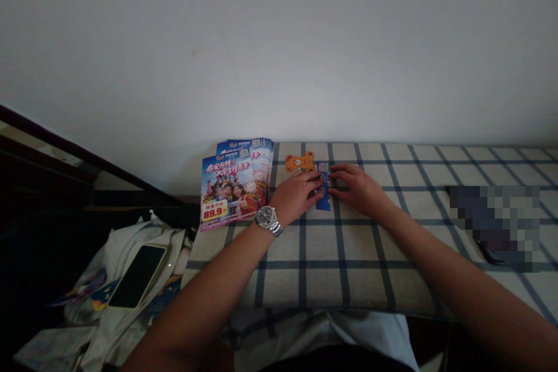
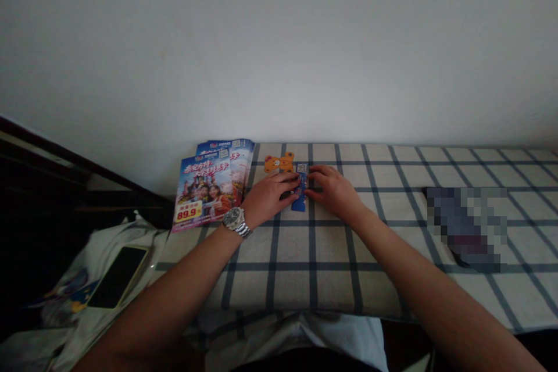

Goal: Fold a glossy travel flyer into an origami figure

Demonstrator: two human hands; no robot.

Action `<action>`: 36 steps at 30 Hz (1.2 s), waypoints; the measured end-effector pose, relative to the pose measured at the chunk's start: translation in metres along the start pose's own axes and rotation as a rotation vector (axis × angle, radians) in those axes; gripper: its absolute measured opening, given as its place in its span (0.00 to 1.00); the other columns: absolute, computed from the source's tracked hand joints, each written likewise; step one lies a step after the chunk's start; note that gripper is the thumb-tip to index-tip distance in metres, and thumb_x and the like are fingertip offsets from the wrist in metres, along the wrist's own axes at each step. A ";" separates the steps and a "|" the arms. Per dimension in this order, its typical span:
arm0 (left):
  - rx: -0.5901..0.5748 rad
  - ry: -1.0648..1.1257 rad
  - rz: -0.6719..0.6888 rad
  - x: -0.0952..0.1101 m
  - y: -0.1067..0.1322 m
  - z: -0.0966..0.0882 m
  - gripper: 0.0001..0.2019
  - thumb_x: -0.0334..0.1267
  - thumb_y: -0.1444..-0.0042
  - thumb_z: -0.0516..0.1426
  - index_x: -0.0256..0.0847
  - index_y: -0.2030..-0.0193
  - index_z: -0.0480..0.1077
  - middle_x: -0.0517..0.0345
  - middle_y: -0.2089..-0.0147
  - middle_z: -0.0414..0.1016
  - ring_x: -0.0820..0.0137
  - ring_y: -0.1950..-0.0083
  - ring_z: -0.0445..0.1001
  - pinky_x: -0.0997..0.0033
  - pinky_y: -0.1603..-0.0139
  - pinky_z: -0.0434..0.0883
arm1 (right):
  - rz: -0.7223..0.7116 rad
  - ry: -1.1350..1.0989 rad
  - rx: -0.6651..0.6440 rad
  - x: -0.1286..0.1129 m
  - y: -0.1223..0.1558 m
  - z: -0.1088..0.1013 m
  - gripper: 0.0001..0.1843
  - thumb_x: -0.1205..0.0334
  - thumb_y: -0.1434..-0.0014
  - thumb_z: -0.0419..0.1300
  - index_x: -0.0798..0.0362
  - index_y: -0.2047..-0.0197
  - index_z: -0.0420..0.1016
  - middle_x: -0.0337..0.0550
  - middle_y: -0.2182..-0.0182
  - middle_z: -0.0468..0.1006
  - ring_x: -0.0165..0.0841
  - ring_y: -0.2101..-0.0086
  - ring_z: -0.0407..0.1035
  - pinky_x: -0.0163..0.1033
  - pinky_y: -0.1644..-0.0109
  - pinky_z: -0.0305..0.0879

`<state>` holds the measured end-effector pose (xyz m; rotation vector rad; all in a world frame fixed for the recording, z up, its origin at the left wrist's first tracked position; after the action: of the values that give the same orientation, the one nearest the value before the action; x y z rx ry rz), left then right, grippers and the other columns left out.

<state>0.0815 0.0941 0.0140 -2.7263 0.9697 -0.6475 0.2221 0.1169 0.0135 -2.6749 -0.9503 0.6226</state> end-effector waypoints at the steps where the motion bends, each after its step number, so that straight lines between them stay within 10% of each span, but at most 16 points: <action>1: -0.001 0.000 -0.001 0.000 0.000 0.000 0.16 0.42 0.30 0.58 0.43 0.40 0.77 0.52 0.33 0.73 0.59 0.37 0.74 0.54 0.33 0.72 | -0.007 0.004 -0.007 -0.002 0.003 0.001 0.18 0.58 0.38 0.69 0.53 0.45 0.79 0.55 0.41 0.77 0.51 0.43 0.73 0.57 0.37 0.72; 16: -0.013 -0.017 -0.001 0.000 0.001 0.000 0.16 0.42 0.29 0.57 0.40 0.40 0.76 0.52 0.33 0.74 0.60 0.37 0.75 0.53 0.31 0.70 | -0.109 0.035 -0.120 -0.018 0.019 0.007 0.42 0.49 0.40 0.70 0.61 0.30 0.66 0.67 0.30 0.63 0.57 0.32 0.60 0.60 0.29 0.63; 29: -0.011 -0.005 -0.018 -0.004 0.002 0.002 0.16 0.42 0.31 0.59 0.43 0.39 0.76 0.53 0.33 0.73 0.60 0.36 0.73 0.54 0.32 0.70 | -0.229 -0.035 -0.059 -0.028 0.024 0.000 0.23 0.50 0.36 0.67 0.51 0.41 0.80 0.54 0.40 0.78 0.51 0.38 0.70 0.61 0.33 0.69; 36: -0.008 0.000 -0.013 -0.002 0.002 0.000 0.16 0.42 0.31 0.59 0.44 0.40 0.76 0.54 0.32 0.73 0.59 0.36 0.74 0.53 0.32 0.70 | -0.223 -0.095 -0.152 -0.021 0.037 0.005 0.29 0.54 0.35 0.67 0.43 0.32 0.72 0.49 0.29 0.66 0.52 0.30 0.58 0.68 0.28 0.56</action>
<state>0.0792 0.0944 0.0125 -2.7416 0.9573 -0.6473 0.2246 0.0758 0.0026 -2.6334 -1.3502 0.6558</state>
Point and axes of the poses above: each hand's wrist, its own y-axis away from the middle knuckle, its own z-axis out of the palm, x = y × z, the point moved 9 cm from there along -y, towards the middle knuckle
